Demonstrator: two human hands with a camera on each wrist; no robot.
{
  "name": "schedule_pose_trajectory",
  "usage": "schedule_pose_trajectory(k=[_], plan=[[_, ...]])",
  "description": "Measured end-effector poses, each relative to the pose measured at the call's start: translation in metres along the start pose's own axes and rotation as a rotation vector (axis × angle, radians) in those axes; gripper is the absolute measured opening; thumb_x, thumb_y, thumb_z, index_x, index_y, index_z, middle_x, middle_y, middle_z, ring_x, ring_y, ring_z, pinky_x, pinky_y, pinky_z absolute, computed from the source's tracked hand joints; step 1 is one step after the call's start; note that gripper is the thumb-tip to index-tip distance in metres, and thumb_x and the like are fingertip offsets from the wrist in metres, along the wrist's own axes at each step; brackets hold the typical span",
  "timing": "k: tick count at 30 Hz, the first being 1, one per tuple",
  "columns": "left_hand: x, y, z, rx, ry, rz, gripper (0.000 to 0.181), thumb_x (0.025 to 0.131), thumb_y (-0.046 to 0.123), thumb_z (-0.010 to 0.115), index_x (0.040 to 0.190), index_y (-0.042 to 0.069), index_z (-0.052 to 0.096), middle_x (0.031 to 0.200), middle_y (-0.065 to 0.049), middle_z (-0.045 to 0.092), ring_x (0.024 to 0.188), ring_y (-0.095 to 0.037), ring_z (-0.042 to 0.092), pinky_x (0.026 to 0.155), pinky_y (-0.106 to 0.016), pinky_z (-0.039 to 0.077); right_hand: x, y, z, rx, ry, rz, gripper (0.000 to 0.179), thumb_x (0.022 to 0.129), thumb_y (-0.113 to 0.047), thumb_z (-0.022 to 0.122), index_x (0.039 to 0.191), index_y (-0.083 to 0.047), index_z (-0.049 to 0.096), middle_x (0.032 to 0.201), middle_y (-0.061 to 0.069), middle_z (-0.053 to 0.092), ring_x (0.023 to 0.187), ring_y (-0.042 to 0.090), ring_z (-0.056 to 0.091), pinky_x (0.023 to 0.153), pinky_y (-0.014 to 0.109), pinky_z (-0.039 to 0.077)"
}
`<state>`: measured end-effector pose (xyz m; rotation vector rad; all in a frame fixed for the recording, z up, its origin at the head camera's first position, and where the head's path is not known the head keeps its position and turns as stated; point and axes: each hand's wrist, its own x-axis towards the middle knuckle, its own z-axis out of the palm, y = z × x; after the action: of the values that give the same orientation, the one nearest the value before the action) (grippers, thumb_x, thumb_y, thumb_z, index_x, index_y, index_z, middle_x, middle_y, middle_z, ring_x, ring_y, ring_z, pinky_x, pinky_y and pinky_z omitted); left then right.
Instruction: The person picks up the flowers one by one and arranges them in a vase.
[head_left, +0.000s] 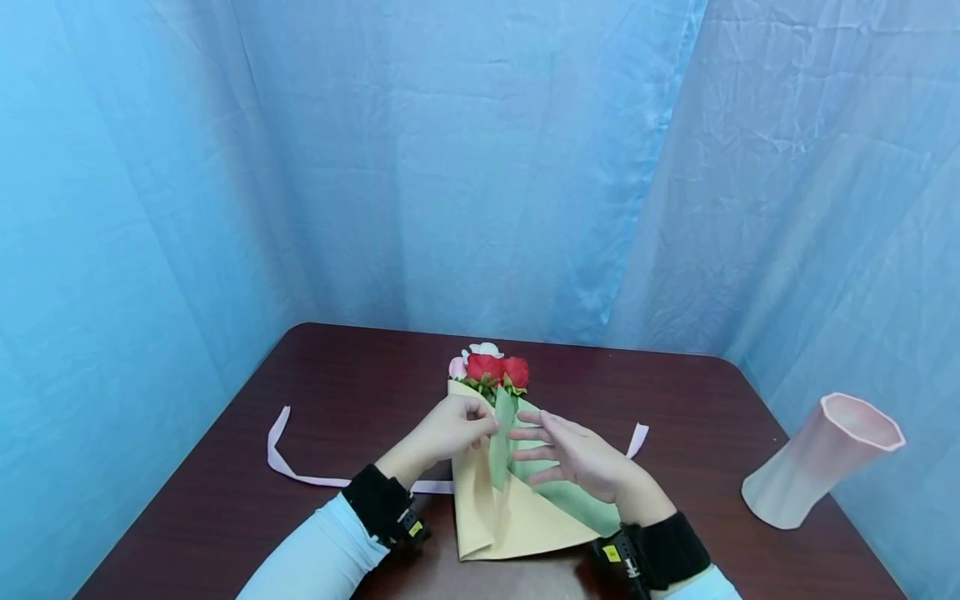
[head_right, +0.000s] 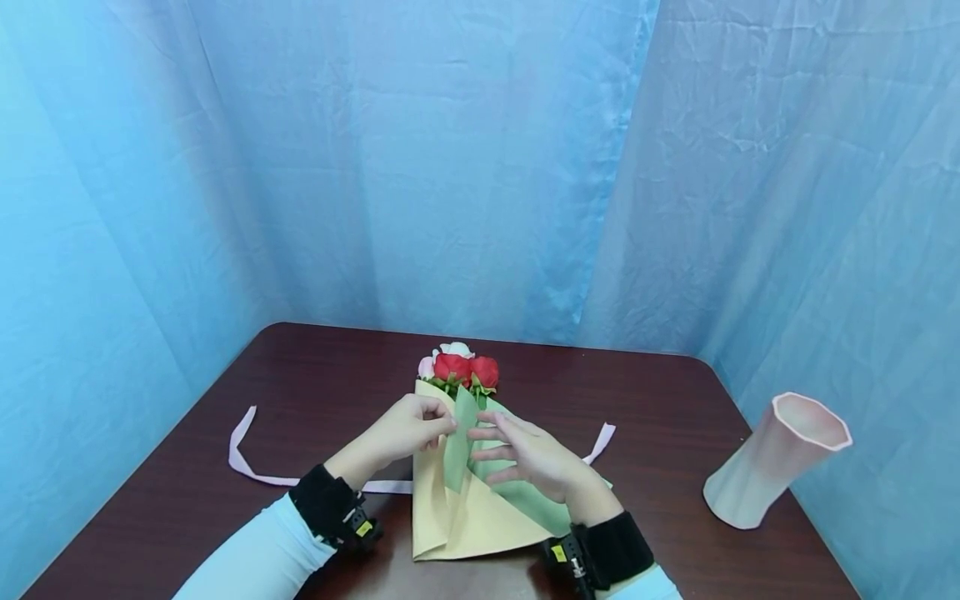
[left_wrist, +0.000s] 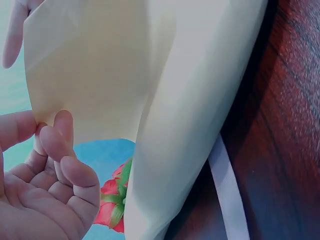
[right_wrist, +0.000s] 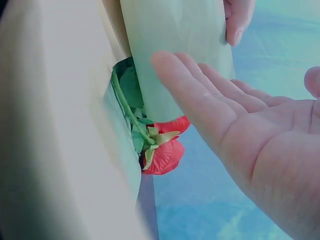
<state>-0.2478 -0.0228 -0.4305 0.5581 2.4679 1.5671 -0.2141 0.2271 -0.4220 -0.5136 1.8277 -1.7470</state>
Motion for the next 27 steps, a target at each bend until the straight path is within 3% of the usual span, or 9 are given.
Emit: schedule_pose_trajectory(k=[8, 12, 15, 22, 27], plan=[[-0.009, 0.002, -0.015, -0.043, 0.021, 0.047, 0.017, 0.095, 0.018, 0.07, 0.082, 0.009, 0.069, 0.069, -0.005, 0.062, 0.065, -0.021, 0.062, 0.061, -0.037, 0.053, -0.005, -0.005, -0.002, -0.017, 0.029, -0.013, 0.067, 0.111, -0.049, 0.032, 0.16, -0.005, 0.025, 0.154, 0.025, 0.041, 0.137, 0.045, 0.045, 0.1, 0.051, 0.049], [-0.014, 0.002, -0.023, -0.1, 0.047, 0.064, 0.008, 0.094, 0.013, 0.069, 0.094, 0.005, 0.066, 0.07, -0.006, 0.064, 0.067, -0.023, 0.064, 0.07, -0.048, 0.056, -0.007, -0.008, -0.003, -0.023, 0.034, -0.022, 0.066, 0.111, -0.049, 0.032, 0.16, -0.006, 0.027, 0.153, 0.024, 0.042, 0.135, 0.043, 0.048, 0.1, 0.05, 0.05], [-0.017, 0.001, -0.031, -0.147, 0.065, 0.067, 0.019, 0.092, 0.008, 0.067, 0.108, 0.003, 0.059, 0.073, -0.007, 0.064, 0.067, -0.024, 0.064, 0.072, -0.047, 0.055, -0.006, -0.009, -0.004, -0.028, 0.03, -0.029, 0.065, 0.111, -0.049, 0.032, 0.16, -0.006, 0.026, 0.152, 0.022, 0.044, 0.135, 0.042, 0.048, 0.1, 0.049, 0.05], [-0.026, -0.008, -0.059, -0.365, 0.002, 0.081, 0.045, 0.089, -0.003, 0.061, 0.131, -0.002, 0.046, 0.095, -0.016, 0.064, 0.088, -0.026, 0.064, 0.075, -0.038, 0.057, -0.003, -0.01, 0.001, -0.047, 0.022, -0.016, 0.066, 0.11, -0.049, 0.034, 0.161, -0.006, 0.025, 0.152, 0.021, 0.046, 0.135, 0.043, 0.048, 0.1, 0.049, 0.05], [-0.035, -0.02, -0.078, -0.377, -0.023, 0.06, 0.038, 0.09, -0.005, 0.055, 0.128, -0.004, 0.051, 0.106, -0.02, 0.065, 0.098, -0.029, 0.065, 0.081, -0.039, 0.057, 0.002, -0.011, 0.007, -0.056, 0.025, 0.004, 0.067, 0.11, -0.049, 0.037, 0.16, -0.007, 0.026, 0.152, 0.02, 0.045, 0.134, 0.041, 0.049, 0.1, 0.05, 0.05]])
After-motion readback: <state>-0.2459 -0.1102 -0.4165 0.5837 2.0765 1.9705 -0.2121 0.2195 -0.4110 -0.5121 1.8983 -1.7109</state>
